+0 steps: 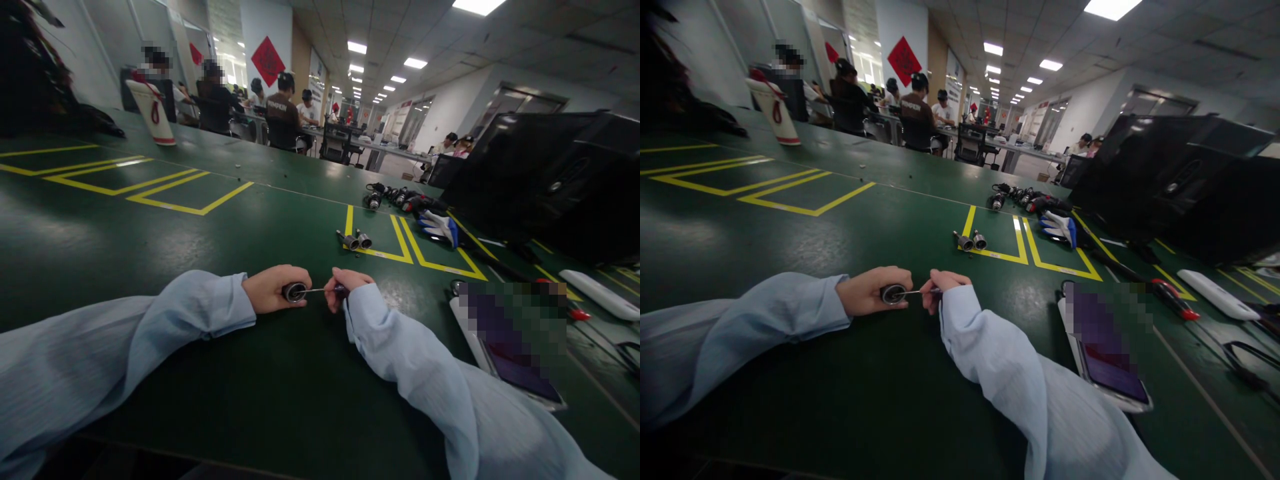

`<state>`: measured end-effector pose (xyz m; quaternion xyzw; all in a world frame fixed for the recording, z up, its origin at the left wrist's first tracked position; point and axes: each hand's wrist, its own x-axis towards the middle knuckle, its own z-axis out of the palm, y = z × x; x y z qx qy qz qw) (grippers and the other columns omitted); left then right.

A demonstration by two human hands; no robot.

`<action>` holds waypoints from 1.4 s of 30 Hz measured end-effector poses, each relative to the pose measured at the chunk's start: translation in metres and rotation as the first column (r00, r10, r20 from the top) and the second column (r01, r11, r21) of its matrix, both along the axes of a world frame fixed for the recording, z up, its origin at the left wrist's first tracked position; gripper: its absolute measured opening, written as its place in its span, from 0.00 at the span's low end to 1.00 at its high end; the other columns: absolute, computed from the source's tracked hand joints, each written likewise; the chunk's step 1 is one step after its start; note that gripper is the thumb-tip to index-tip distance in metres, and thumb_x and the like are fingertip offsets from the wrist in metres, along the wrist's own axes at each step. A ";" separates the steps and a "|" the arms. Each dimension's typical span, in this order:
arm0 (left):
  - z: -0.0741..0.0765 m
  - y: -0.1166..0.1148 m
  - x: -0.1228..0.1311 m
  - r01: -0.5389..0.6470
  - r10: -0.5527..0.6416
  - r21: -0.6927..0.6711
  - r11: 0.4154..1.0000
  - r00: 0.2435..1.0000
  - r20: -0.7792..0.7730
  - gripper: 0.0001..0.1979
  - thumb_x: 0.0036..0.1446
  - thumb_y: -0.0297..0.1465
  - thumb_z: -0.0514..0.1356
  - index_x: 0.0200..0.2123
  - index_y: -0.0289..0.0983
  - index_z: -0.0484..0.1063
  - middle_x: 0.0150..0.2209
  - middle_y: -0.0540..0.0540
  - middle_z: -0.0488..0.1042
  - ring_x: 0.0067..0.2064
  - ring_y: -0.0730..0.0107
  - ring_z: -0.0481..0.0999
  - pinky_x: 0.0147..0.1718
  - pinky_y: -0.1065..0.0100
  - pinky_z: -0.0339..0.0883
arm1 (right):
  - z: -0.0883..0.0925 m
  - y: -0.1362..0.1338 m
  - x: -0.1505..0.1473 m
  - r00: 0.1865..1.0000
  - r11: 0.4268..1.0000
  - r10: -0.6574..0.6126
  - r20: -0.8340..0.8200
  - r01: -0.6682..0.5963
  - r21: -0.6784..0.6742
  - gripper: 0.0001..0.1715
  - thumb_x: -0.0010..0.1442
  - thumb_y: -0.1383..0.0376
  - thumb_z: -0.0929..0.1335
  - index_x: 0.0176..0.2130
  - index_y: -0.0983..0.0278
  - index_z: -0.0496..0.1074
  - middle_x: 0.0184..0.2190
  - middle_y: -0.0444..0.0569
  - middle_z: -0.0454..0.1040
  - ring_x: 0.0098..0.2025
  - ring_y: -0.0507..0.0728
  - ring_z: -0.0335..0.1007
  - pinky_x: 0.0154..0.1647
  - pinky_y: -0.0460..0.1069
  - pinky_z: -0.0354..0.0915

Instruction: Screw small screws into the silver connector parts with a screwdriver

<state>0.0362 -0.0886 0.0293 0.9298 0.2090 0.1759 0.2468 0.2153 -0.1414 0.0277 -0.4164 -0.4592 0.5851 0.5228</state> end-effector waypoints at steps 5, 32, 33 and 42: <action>-0.001 0.000 -0.001 -0.015 0.016 -0.033 0.999 0.999 0.043 0.05 0.49 0.30 0.58 0.29 0.34 0.65 0.27 0.50 0.66 0.29 0.74 0.66 0.29 0.72 0.60 | -0.003 -0.002 -0.002 0.997 0.999 -0.052 -0.054 0.052 -0.001 0.19 0.45 0.54 0.67 0.16 0.66 0.68 0.10 0.42 0.66 0.11 0.48 0.58 0.13 0.44 0.54; 0.002 0.001 0.000 -0.070 0.073 -0.050 0.996 0.995 0.061 0.10 0.48 0.35 0.59 0.28 0.34 0.64 0.25 0.51 0.65 0.27 0.75 0.65 0.26 0.73 0.59 | 0.003 -0.003 -0.003 0.994 0.996 -0.091 -0.061 0.092 0.011 0.19 0.44 0.54 0.68 0.16 0.66 0.69 0.09 0.42 0.64 0.11 0.48 0.57 0.12 0.44 0.53; 0.002 0.001 0.000 -0.071 0.075 -0.056 0.996 0.995 0.071 0.10 0.48 0.35 0.59 0.28 0.34 0.64 0.25 0.52 0.65 0.27 0.75 0.64 0.26 0.73 0.59 | 0.003 -0.004 -0.004 0.992 0.993 -0.115 -0.046 0.116 0.026 0.19 0.45 0.53 0.68 0.16 0.66 0.69 0.09 0.42 0.64 0.11 0.48 0.57 0.13 0.44 0.53; 0.002 0.000 -0.001 -0.078 0.080 -0.025 0.997 0.990 0.118 0.09 0.49 0.33 0.58 0.27 0.33 0.63 0.24 0.52 0.63 0.26 0.76 0.63 0.26 0.73 0.59 | 0.003 -0.007 -0.008 0.993 0.991 -0.114 0.008 0.113 0.077 0.20 0.46 0.52 0.67 0.17 0.66 0.69 0.09 0.42 0.64 0.12 0.47 0.56 0.13 0.44 0.52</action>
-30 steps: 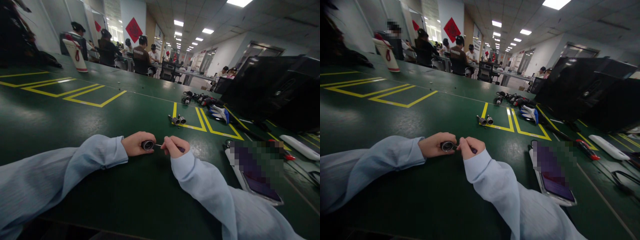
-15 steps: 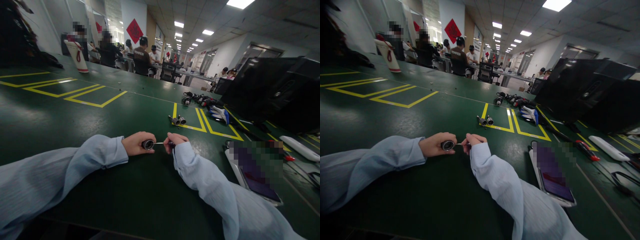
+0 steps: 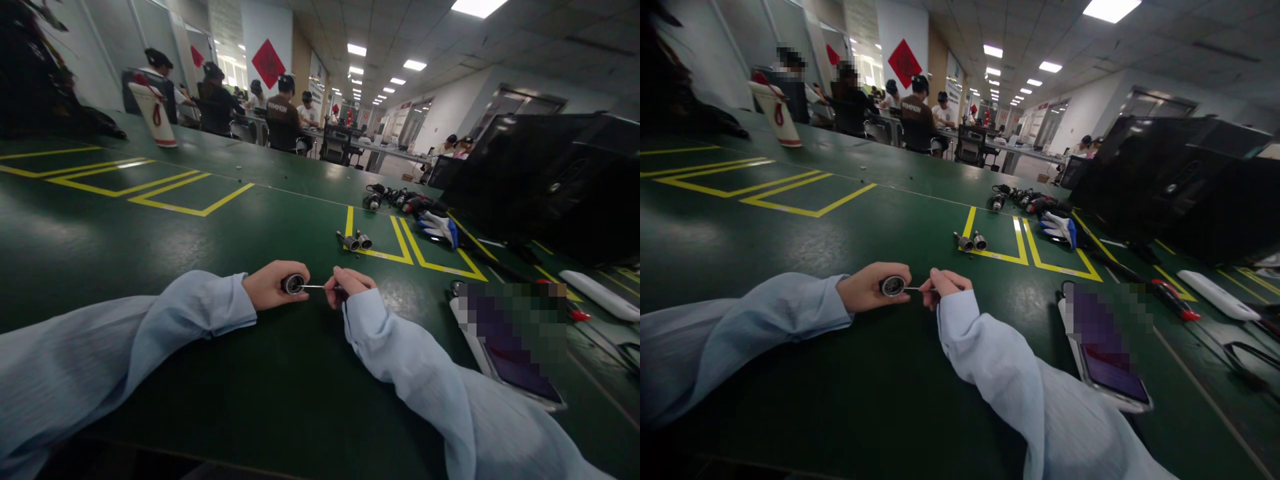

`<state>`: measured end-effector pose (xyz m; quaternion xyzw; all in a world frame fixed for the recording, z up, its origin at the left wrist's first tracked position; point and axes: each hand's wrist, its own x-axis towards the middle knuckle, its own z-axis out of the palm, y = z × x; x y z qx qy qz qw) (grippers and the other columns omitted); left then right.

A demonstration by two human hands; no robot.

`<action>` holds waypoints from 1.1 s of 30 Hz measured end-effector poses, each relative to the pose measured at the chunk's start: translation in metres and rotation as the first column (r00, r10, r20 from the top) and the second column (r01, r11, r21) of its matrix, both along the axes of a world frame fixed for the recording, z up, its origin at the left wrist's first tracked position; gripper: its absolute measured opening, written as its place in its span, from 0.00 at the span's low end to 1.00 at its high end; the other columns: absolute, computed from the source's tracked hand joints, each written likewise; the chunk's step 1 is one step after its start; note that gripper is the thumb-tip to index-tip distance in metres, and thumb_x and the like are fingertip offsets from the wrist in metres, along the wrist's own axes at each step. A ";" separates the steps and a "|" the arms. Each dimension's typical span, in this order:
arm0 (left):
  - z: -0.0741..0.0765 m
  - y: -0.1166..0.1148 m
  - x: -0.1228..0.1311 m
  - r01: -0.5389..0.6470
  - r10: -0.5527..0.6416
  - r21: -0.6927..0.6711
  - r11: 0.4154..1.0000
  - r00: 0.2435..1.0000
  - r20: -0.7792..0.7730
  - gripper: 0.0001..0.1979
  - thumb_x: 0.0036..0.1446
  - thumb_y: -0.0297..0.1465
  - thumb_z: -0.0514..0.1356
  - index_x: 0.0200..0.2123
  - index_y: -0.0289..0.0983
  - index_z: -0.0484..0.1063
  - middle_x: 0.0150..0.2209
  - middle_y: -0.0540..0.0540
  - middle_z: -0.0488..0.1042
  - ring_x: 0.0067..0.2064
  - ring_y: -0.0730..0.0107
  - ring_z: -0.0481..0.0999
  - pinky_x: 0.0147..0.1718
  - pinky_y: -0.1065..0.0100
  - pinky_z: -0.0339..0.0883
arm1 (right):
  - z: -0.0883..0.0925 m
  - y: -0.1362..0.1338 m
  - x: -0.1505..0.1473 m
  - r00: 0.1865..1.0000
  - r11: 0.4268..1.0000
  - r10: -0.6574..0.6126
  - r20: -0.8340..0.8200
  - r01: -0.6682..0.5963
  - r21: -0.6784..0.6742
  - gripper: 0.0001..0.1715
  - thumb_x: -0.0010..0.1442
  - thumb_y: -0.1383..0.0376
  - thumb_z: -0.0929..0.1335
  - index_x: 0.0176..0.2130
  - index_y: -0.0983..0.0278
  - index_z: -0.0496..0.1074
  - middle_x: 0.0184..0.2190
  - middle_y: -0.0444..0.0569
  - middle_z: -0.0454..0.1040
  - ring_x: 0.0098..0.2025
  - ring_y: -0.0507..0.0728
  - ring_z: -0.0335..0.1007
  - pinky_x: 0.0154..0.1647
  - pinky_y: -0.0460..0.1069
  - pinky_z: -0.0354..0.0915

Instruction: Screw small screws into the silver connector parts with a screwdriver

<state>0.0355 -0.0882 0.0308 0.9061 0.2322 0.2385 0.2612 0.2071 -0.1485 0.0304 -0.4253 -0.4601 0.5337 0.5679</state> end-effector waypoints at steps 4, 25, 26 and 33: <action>0.001 0.001 0.000 -0.027 0.030 -0.039 0.999 0.998 0.063 0.09 0.49 0.33 0.59 0.27 0.33 0.63 0.24 0.52 0.63 0.26 0.76 0.63 0.26 0.73 0.59 | -0.002 0.000 -0.001 0.995 0.999 0.024 -0.095 -0.027 -0.028 0.19 0.46 0.53 0.68 0.18 0.67 0.70 0.11 0.43 0.67 0.12 0.48 0.59 0.15 0.44 0.55; 0.002 0.001 0.000 -0.151 0.178 -0.148 0.977 0.965 0.192 0.11 0.46 0.34 0.60 0.26 0.34 0.61 0.24 0.53 0.63 0.25 0.78 0.63 0.23 0.74 0.60 | -0.009 -0.008 -0.012 0.984 0.967 -0.059 0.166 0.014 0.256 0.17 0.55 0.55 0.64 0.26 0.65 0.70 0.20 0.44 0.69 0.20 0.48 0.63 0.23 0.46 0.62; 0.002 0.002 0.000 -0.150 0.179 -0.153 0.977 0.964 0.198 0.11 0.46 0.34 0.60 0.26 0.34 0.61 0.24 0.53 0.63 0.25 0.78 0.63 0.23 0.74 0.60 | -0.009 -0.007 -0.013 0.988 0.968 -0.064 0.137 0.028 0.250 0.17 0.54 0.54 0.64 0.25 0.65 0.70 0.20 0.44 0.69 0.20 0.48 0.63 0.23 0.46 0.62; 0.001 0.004 0.002 -0.160 0.212 -0.205 0.966 0.942 0.260 0.11 0.46 0.34 0.60 0.27 0.34 0.61 0.24 0.53 0.63 0.25 0.78 0.64 0.24 0.74 0.60 | -0.009 -0.008 -0.014 0.989 0.959 -0.108 0.096 0.079 0.274 0.17 0.53 0.54 0.65 0.26 0.65 0.70 0.20 0.45 0.70 0.19 0.48 0.63 0.23 0.46 0.62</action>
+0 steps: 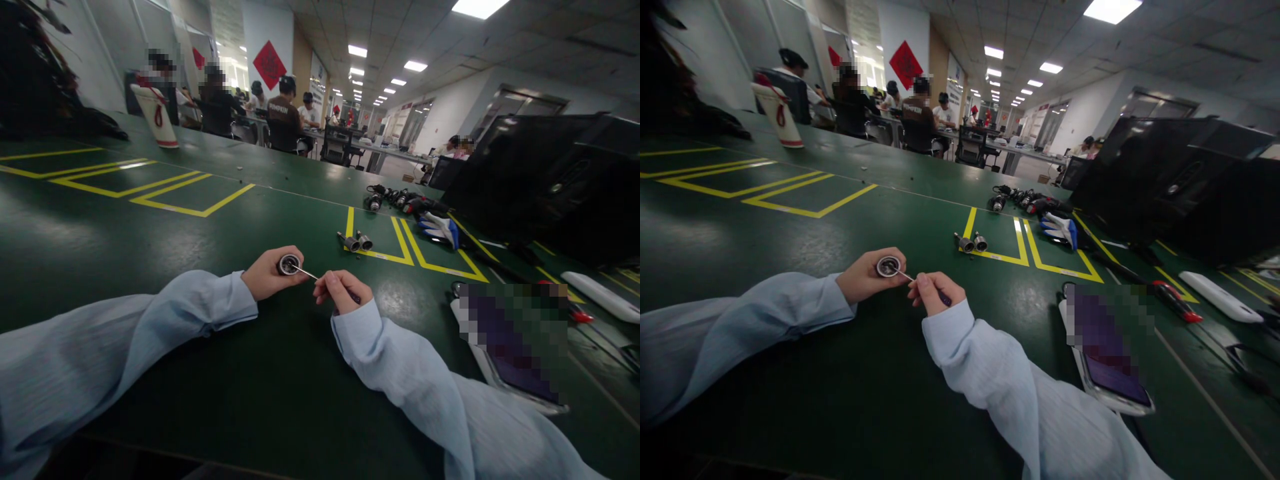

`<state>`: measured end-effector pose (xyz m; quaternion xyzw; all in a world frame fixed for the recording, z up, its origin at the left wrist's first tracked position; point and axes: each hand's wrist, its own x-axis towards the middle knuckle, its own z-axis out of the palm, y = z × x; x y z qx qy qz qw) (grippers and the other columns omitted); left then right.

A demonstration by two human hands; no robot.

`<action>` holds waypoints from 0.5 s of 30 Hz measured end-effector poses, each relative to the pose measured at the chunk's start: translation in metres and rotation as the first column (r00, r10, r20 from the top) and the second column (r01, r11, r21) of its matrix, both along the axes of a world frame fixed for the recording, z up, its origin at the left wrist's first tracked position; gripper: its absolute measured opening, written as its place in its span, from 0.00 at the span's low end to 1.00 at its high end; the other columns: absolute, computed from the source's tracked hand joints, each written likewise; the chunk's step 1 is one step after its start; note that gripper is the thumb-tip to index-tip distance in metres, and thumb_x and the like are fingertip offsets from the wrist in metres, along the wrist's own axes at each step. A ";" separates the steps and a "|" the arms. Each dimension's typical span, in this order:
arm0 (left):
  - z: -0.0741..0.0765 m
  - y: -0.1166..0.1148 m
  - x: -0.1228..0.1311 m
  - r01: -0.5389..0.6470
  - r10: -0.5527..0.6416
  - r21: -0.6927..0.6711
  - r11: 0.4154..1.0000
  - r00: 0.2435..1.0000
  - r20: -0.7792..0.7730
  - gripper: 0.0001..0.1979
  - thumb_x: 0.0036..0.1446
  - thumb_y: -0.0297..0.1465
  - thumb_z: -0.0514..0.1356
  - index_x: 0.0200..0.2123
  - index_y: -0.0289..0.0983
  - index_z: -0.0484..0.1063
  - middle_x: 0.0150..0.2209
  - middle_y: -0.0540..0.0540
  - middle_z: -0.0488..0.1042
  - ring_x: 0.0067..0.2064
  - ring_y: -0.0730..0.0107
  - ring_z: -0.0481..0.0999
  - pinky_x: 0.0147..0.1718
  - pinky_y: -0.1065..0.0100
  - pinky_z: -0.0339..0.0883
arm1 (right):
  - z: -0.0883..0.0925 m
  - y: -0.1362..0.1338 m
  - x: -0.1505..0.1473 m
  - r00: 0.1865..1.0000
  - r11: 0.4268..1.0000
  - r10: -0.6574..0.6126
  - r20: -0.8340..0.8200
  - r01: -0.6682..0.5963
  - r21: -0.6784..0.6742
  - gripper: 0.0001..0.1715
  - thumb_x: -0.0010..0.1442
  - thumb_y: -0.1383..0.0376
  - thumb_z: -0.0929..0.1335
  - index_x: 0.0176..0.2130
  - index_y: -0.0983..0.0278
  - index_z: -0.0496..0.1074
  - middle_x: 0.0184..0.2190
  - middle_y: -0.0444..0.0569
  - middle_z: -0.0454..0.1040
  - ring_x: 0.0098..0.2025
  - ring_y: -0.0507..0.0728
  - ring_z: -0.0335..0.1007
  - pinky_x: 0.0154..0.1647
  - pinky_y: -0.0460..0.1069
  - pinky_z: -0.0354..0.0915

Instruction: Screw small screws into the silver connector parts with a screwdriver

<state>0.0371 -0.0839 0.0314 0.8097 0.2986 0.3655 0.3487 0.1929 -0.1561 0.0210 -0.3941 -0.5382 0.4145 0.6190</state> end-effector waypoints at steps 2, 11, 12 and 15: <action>0.000 0.000 0.000 0.007 -0.007 0.003 1.000 1.000 -0.003 0.11 0.46 0.34 0.61 0.27 0.34 0.62 0.24 0.53 0.63 0.25 0.77 0.64 0.24 0.73 0.60 | 0.002 -0.001 0.000 1.000 1.000 -0.009 0.022 0.009 -0.007 0.17 0.53 0.55 0.64 0.25 0.65 0.70 0.20 0.44 0.69 0.19 0.48 0.63 0.23 0.46 0.62; 0.003 -0.001 -0.002 0.015 -0.017 -0.037 0.999 0.998 -0.066 0.13 0.45 0.37 0.61 0.28 0.33 0.63 0.25 0.52 0.64 0.25 0.77 0.63 0.24 0.73 0.58 | 0.014 0.000 0.005 0.989 0.995 -0.091 0.116 0.096 -0.038 0.18 0.53 0.56 0.64 0.21 0.65 0.69 0.13 0.41 0.64 0.15 0.47 0.57 0.17 0.44 0.57; 0.003 -0.001 -0.002 0.012 -0.015 -0.045 0.999 0.998 -0.058 0.13 0.46 0.37 0.61 0.28 0.33 0.64 0.25 0.52 0.64 0.26 0.76 0.63 0.25 0.73 0.58 | 0.015 0.000 0.005 0.989 0.994 -0.096 0.113 0.100 -0.036 0.18 0.53 0.56 0.64 0.20 0.65 0.68 0.13 0.41 0.63 0.14 0.47 0.57 0.17 0.44 0.56; 0.003 -0.002 -0.002 0.009 -0.009 -0.081 0.997 1.000 -0.002 0.10 0.48 0.36 0.58 0.28 0.33 0.65 0.25 0.52 0.64 0.27 0.76 0.63 0.26 0.72 0.57 | 0.017 0.000 0.008 0.989 0.994 -0.109 0.103 0.111 -0.011 0.17 0.52 0.57 0.64 0.20 0.65 0.68 0.12 0.40 0.63 0.14 0.47 0.57 0.17 0.45 0.56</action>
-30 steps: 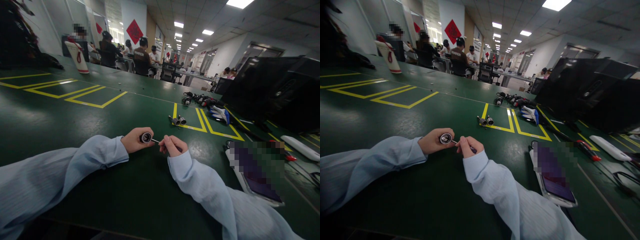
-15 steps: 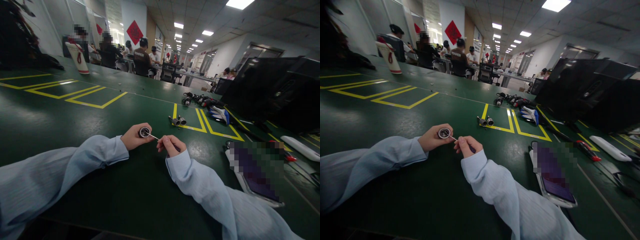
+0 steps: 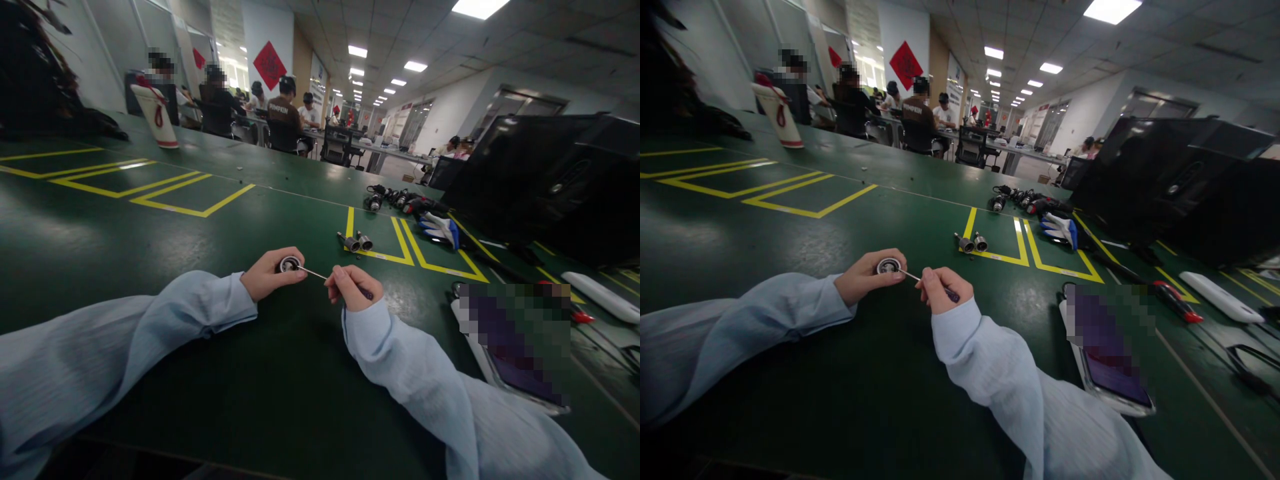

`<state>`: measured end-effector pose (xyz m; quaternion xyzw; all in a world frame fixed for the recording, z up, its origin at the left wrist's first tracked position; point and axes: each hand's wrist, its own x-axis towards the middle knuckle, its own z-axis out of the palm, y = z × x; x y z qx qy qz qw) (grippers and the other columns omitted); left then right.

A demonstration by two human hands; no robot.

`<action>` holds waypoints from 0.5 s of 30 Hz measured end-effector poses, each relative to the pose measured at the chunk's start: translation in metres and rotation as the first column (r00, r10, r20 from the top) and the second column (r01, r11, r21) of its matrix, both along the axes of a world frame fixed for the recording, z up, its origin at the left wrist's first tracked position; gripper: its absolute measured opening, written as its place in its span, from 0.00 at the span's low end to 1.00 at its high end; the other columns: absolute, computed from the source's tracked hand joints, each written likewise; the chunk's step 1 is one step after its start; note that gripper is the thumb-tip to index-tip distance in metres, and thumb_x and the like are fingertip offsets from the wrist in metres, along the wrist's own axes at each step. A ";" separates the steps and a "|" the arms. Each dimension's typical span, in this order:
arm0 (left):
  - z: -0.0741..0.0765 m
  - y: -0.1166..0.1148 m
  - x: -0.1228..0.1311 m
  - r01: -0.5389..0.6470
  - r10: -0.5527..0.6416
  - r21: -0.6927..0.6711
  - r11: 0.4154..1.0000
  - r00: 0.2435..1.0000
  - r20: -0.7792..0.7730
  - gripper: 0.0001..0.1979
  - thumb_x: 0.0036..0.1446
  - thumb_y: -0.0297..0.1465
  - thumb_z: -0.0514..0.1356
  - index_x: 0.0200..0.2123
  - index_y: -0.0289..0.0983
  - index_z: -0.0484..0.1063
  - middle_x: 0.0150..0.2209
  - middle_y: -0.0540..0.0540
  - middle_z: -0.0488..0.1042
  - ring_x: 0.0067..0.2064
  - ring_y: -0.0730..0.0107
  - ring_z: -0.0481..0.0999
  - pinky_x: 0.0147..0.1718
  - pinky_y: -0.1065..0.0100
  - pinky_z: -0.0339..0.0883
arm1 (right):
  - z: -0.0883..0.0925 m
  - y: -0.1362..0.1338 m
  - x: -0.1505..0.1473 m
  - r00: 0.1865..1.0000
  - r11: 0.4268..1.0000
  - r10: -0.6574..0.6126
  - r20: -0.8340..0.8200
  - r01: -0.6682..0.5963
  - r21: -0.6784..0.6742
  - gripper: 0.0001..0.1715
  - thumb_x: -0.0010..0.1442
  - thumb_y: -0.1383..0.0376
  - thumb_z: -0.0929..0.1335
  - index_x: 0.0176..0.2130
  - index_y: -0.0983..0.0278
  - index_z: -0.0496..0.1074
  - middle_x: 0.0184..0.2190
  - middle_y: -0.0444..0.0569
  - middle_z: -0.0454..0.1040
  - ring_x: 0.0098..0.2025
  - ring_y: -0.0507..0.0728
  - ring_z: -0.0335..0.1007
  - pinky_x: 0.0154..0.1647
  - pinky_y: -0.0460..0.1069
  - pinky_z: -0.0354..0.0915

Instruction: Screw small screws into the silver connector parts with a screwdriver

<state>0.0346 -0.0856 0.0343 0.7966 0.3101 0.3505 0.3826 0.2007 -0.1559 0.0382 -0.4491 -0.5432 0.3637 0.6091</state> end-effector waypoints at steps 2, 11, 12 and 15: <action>-0.001 0.001 0.000 0.010 -0.008 -0.032 0.999 0.999 0.048 0.08 0.50 0.34 0.55 0.28 0.33 0.65 0.24 0.52 0.64 0.26 0.76 0.63 0.26 0.72 0.57 | 0.001 -0.001 0.002 1.000 1.000 -0.011 -0.006 0.011 0.027 0.15 0.52 0.58 0.64 0.21 0.65 0.68 0.13 0.40 0.63 0.15 0.47 0.58 0.18 0.45 0.57; -0.004 -0.001 0.005 -0.064 0.076 -0.084 0.994 0.987 0.144 0.21 0.57 0.43 0.43 0.24 0.34 0.64 0.21 0.51 0.62 0.23 0.75 0.60 0.23 0.71 0.53 | -0.016 0.012 0.000 0.944 0.928 -0.097 0.315 -0.029 0.373 0.07 0.56 0.63 0.62 0.31 0.63 0.67 0.25 0.46 0.68 0.26 0.51 0.65 0.28 0.49 0.64; -0.003 -0.003 0.006 -0.050 0.060 -0.073 0.996 0.989 0.135 0.21 0.57 0.43 0.43 0.25 0.34 0.65 0.22 0.50 0.62 0.24 0.74 0.61 0.24 0.70 0.54 | -0.020 0.016 -0.003 0.921 0.901 -0.109 0.374 -0.067 0.428 0.06 0.55 0.63 0.63 0.31 0.63 0.67 0.27 0.47 0.68 0.28 0.53 0.66 0.32 0.51 0.65; -0.003 -0.007 0.011 0.008 -0.004 -0.035 0.999 0.995 0.097 0.22 0.57 0.44 0.44 0.26 0.34 0.65 0.25 0.50 0.63 0.28 0.72 0.62 0.29 0.69 0.57 | -0.026 0.023 -0.010 0.844 0.845 -0.141 0.518 -0.170 0.507 0.15 0.43 0.62 0.71 0.31 0.63 0.65 0.31 0.50 0.69 0.34 0.57 0.67 0.35 0.54 0.66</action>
